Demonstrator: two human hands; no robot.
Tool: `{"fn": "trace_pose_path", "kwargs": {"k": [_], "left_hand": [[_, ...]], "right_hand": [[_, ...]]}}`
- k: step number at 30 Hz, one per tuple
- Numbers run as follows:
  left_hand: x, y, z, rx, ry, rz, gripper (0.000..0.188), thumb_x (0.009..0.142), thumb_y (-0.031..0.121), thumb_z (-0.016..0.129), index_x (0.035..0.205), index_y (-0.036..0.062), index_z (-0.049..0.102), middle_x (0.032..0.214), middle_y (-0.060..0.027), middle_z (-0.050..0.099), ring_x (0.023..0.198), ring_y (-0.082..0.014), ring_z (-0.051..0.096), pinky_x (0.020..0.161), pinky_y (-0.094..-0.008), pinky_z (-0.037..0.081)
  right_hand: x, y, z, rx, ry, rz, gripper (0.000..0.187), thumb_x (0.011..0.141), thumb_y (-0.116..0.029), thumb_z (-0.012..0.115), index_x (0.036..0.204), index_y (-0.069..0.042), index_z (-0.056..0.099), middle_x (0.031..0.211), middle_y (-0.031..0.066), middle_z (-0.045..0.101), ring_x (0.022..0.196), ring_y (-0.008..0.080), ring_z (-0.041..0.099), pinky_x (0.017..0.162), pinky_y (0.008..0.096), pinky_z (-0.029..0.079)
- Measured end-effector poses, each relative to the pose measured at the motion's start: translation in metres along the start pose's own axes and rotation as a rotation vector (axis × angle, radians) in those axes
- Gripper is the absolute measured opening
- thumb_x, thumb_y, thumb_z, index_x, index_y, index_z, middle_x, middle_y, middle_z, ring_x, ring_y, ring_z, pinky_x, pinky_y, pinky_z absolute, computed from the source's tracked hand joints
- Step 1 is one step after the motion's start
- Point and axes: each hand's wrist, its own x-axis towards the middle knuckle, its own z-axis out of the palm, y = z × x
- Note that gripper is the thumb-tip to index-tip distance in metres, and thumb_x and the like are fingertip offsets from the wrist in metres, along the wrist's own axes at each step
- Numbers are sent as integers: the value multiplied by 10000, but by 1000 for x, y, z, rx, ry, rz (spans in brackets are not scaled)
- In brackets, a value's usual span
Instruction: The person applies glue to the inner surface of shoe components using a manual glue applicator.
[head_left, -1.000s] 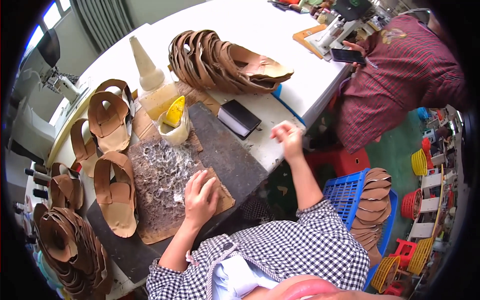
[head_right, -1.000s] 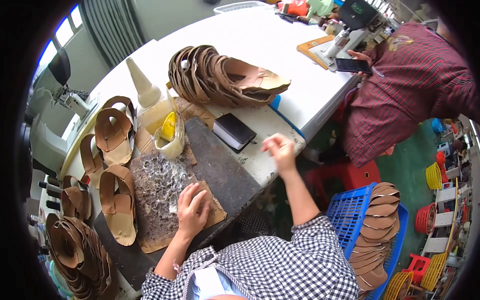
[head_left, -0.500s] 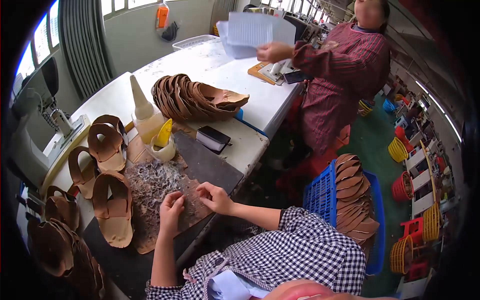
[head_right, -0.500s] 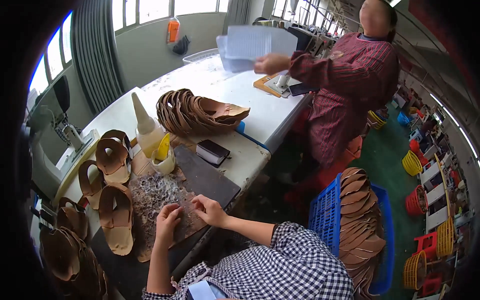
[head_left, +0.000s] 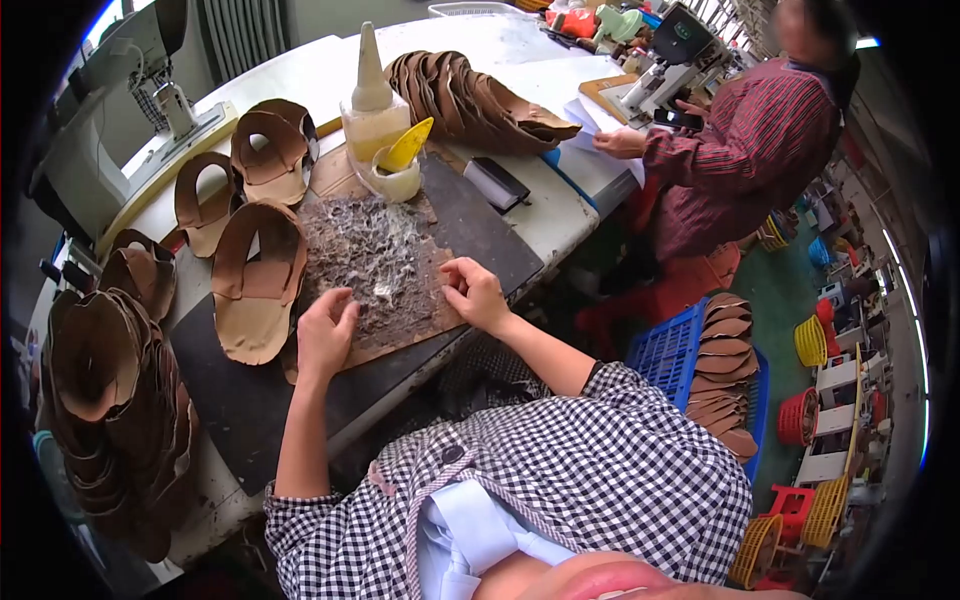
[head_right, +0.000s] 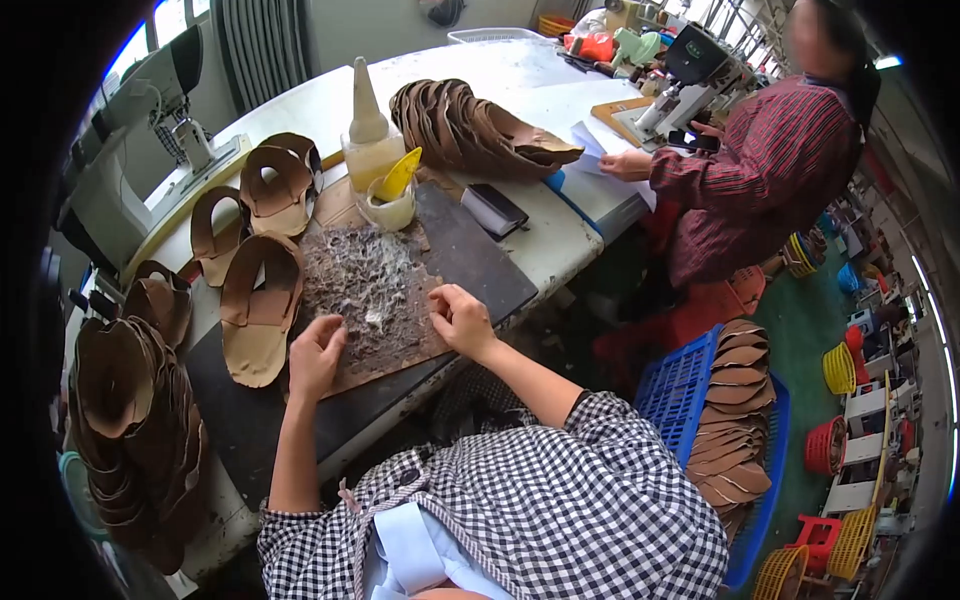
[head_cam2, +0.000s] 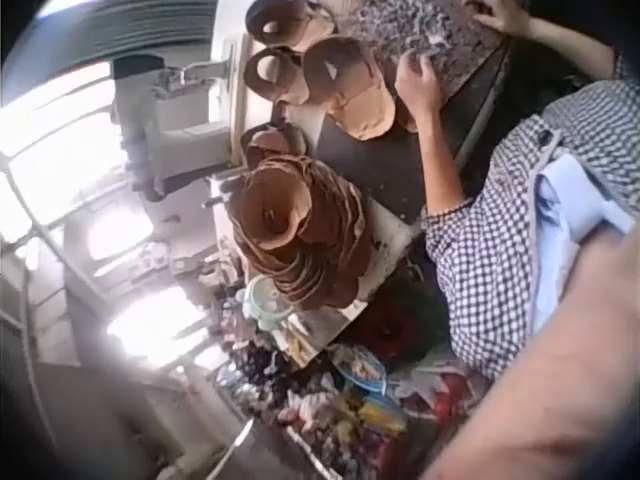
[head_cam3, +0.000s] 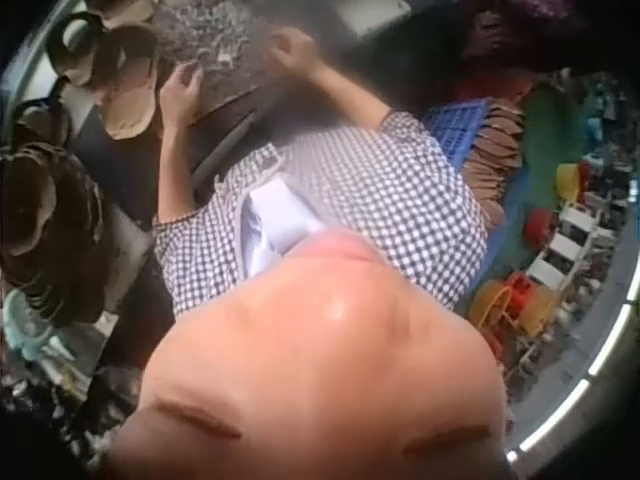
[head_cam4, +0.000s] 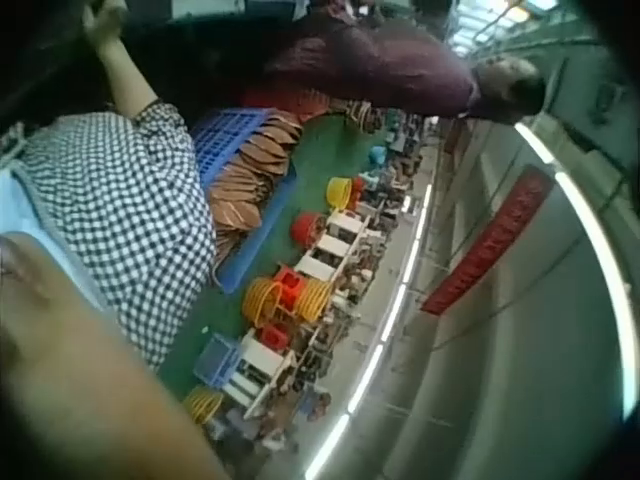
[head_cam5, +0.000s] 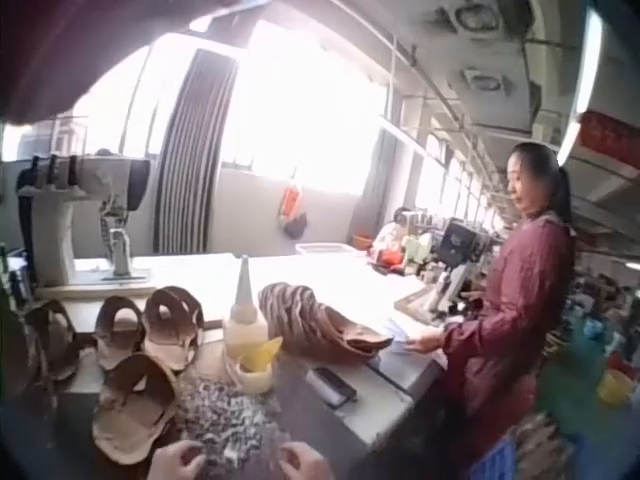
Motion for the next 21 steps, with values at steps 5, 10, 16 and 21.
{"fn": "trace_pose_path", "kwargs": {"k": [5, 10, 16, 21], "left_hand": [[-8, 10, 19, 115, 71, 455, 420, 703, 178, 600, 1085, 38, 497, 1098, -156, 514, 1015, -299, 496, 845, -361, 409], [1, -24, 66, 459, 48, 696, 622, 738, 233, 510, 1286, 64, 269, 1268, -191, 341, 1110, -345, 393, 849, -377, 400], [-5, -8, 52, 341, -27, 308, 714, 790, 149, 445, 1343, 153, -7, 1349, -232, 132, 892, -394, 531, 769, -382, 457], [-26, -3, 24, 105, 83, 177, 789, 720, 56, 545, 1339, 157, 66, 1207, -152, 422, 983, -260, 528, 854, -363, 415]], "right_hand": [[4, -51, 11, -351, -88, -418, 370, 637, -108, 616, 991, -50, 523, 903, 118, 543, 881, 293, 483, 779, 377, 394], [20, 14, 31, -160, -273, -427, 587, 669, -127, 621, 1188, 14, 386, 1196, 209, 412, 1103, 341, 397, 949, 391, 289], [29, 0, 24, 59, -327, -281, 771, 686, -30, 554, 1331, -62, 133, 1220, 169, 420, 1146, 320, 366, 970, 373, 244], [41, 3, 27, 249, -388, -256, 724, 698, 5, 527, 1323, -55, 166, 1202, 181, 436, 1143, 307, 372, 978, 358, 235]]}}
